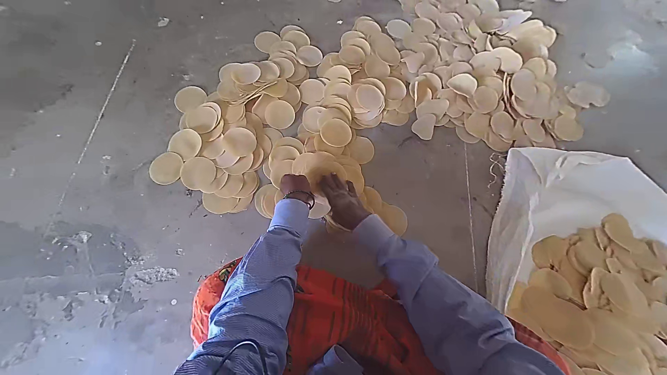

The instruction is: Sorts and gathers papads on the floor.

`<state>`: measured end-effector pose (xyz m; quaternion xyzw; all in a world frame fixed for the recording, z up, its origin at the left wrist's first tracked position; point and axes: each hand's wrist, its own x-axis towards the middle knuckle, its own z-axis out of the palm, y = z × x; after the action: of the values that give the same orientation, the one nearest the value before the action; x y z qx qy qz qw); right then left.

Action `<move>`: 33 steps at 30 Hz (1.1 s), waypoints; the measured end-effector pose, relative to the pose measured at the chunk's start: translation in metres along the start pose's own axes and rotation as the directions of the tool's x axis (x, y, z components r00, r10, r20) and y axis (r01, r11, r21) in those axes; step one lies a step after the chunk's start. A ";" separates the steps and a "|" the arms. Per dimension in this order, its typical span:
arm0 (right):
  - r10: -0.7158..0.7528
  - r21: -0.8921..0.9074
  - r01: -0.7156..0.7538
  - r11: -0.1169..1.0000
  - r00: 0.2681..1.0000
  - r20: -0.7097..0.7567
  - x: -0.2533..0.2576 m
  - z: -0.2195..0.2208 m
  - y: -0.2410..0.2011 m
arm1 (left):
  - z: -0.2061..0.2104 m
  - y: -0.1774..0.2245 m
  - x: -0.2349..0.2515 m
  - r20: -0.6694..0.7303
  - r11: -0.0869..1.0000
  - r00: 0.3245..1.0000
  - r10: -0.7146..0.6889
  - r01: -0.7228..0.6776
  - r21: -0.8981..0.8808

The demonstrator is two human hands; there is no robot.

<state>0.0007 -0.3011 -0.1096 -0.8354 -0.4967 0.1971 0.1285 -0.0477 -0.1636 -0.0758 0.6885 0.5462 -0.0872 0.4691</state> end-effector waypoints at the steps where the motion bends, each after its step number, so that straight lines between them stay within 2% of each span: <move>1: 0.043 0.113 -0.041 0.993 0.999 -0.013 0.001 -0.012 0.004 | -0.011 0.003 -0.005 -0.113 0.998 0.993 -0.021 0.028 0.058; 3: 0.243 0.276 -0.215 0.937 0.968 -0.069 0.005 -0.041 0.022 | -0.023 0.000 -0.005 -0.288 0.992 0.949 -0.126 0.127 -0.015; 4: 0.368 0.329 -0.321 0.888 0.926 -0.091 0.010 -0.051 0.034 | -0.023 -0.004 -0.002 -0.334 0.983 0.924 -0.185 0.174 -0.063; 6: 0.553 0.372 -0.499 0.783 0.832 -0.049 0.022 -0.056 0.057 | -0.016 -0.015 0.004 -0.345 0.964 0.900 -0.267 0.246 -0.104; 7: 0.598 0.357 -0.552 0.754 0.801 -0.024 0.026 -0.052 0.063 | -0.010 -0.019 0.007 -0.345 0.962 0.898 -0.274 0.254 -0.103; 10: 0.598 0.238 -0.574 0.784 0.800 -0.041 0.038 -0.036 0.060 | -0.006 -0.024 0.013 -0.365 0.963 0.891 -0.269 0.262 -0.071; 12: 0.609 0.243 -0.583 0.775 0.792 -0.045 0.041 -0.034 0.054 | -0.012 -0.028 0.019 -0.367 0.961 0.889 -0.275 0.247 -0.122; 16: 0.716 0.519 -0.630 0.578 0.696 0.048 0.037 -0.042 0.060 | -0.023 -0.032 0.021 -0.304 0.936 0.896 -0.322 0.254 -0.243; 18: 0.751 0.615 -0.629 0.475 0.655 0.090 0.036 -0.043 0.068 | -0.025 -0.033 0.020 -0.277 0.947 0.912 -0.302 0.253 -0.200; 20: 0.746 0.665 -0.637 0.391 0.642 0.176 0.033 -0.050 0.069 | -0.024 -0.034 0.020 -0.249 0.966 0.935 -0.254 0.230 -0.121; 23: 0.679 0.715 -0.615 0.333 0.683 0.271 0.032 -0.052 0.065 | -0.021 -0.034 0.025 -0.237 0.969 0.942 -0.239 0.249 0.010; 26: 0.593 0.686 -0.578 0.442 0.762 0.259 0.033 -0.052 0.066 | -0.016 -0.039 0.041 -0.245 0.954 0.944 -0.221 0.262 0.148; 27: 0.577 0.664 -0.581 0.470 0.772 0.267 0.033 -0.053 0.066 | -0.018 -0.039 0.042 -0.225 0.959 0.951 -0.214 0.248 0.136; 29: 0.538 0.670 -0.575 0.470 0.788 0.299 0.030 -0.055 0.070 | -0.022 -0.041 0.038 -0.144 0.983 0.972 -0.183 0.184 -0.008; 30: 0.515 0.716 -0.559 0.419 0.795 0.320 0.029 -0.052 0.074 | -0.022 -0.043 0.038 -0.083 0.976 0.983 -0.163 0.149 -0.160; 32: 0.463 0.838 -0.511 0.190 0.799 0.383 0.029 -0.037 0.081 | -0.020 -0.042 0.034 0.041 0.849 0.990 -0.137 0.139 -0.510; 33: 0.430 0.875 -0.480 0.071 0.806 0.407 0.030 -0.028 0.083 | -0.020 -0.041 0.034 0.078 0.796 0.989 -0.127 0.149 -0.586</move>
<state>0.0913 -0.3145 -0.1253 -0.6837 0.0132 0.5025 0.5291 -0.0767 -0.1281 -0.1090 0.4653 0.5868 0.0410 0.6615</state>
